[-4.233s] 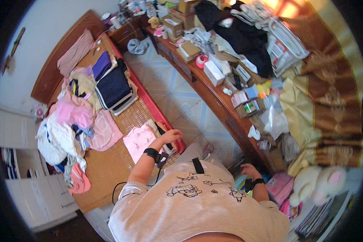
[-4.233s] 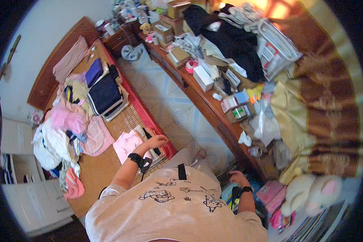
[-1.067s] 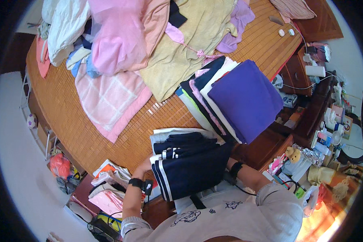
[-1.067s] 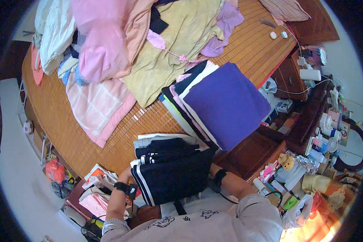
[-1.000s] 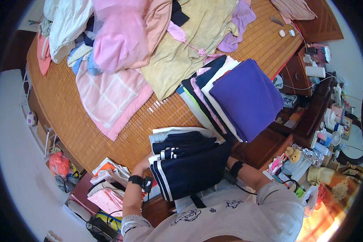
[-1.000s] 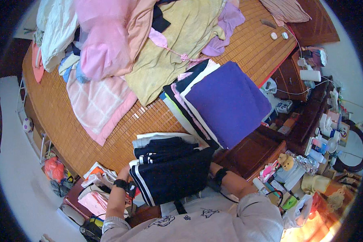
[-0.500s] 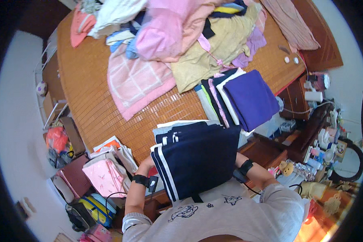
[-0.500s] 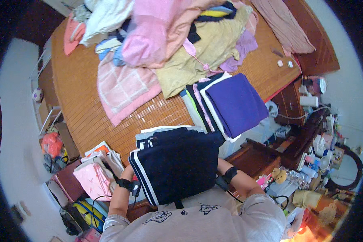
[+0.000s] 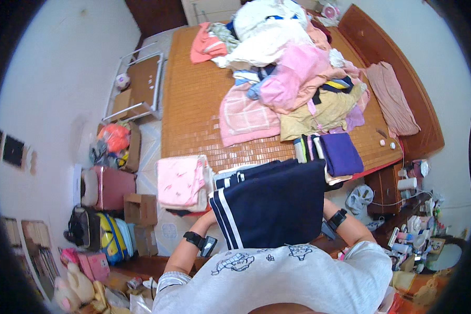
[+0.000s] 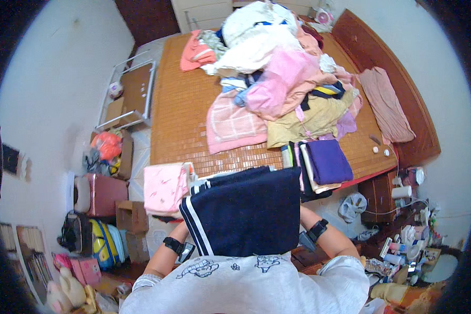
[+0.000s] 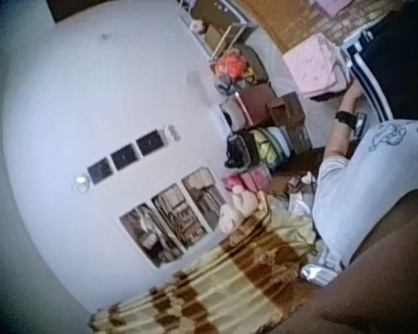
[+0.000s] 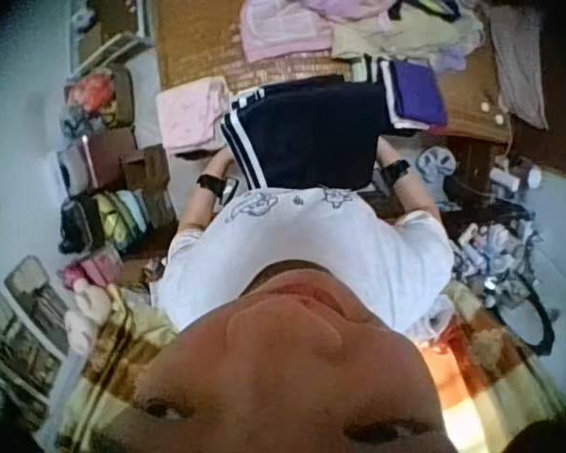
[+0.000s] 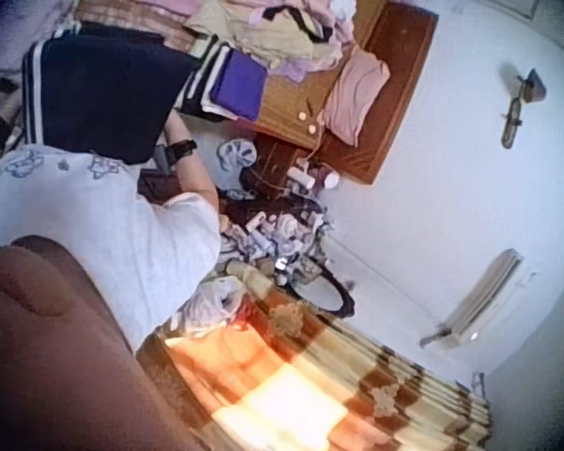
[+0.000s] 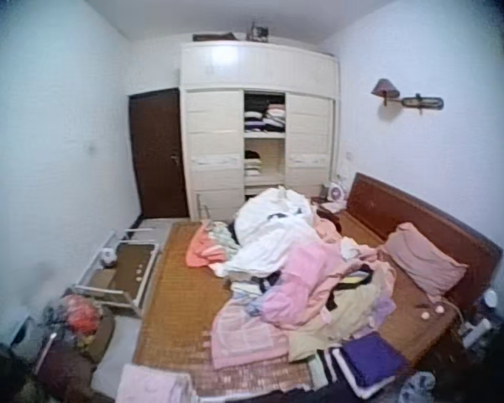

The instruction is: The person folds a white pair of pants, a pink patterned pair of pants, and a striped polo shirt by hand on a bed before placing them into a closet shelf.

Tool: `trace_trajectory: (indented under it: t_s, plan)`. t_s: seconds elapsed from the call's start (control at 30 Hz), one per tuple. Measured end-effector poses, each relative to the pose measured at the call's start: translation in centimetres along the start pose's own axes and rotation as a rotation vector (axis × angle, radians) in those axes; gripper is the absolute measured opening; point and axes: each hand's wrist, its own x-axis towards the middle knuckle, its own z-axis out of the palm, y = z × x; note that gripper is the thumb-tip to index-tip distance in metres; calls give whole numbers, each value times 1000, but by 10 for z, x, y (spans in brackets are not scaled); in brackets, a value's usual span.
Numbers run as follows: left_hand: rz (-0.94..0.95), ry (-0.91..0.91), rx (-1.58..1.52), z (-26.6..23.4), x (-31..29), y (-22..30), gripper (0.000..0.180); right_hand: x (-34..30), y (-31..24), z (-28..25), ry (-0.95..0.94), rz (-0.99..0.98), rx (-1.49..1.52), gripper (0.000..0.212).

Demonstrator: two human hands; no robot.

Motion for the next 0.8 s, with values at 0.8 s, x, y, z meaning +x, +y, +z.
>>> trace_trajectory:
  t_s: [0.8]
  plan:
    - [372, 634, -601, -80, -279, -102, 39, 118, -8, 330, -579, 266, -631, 46]
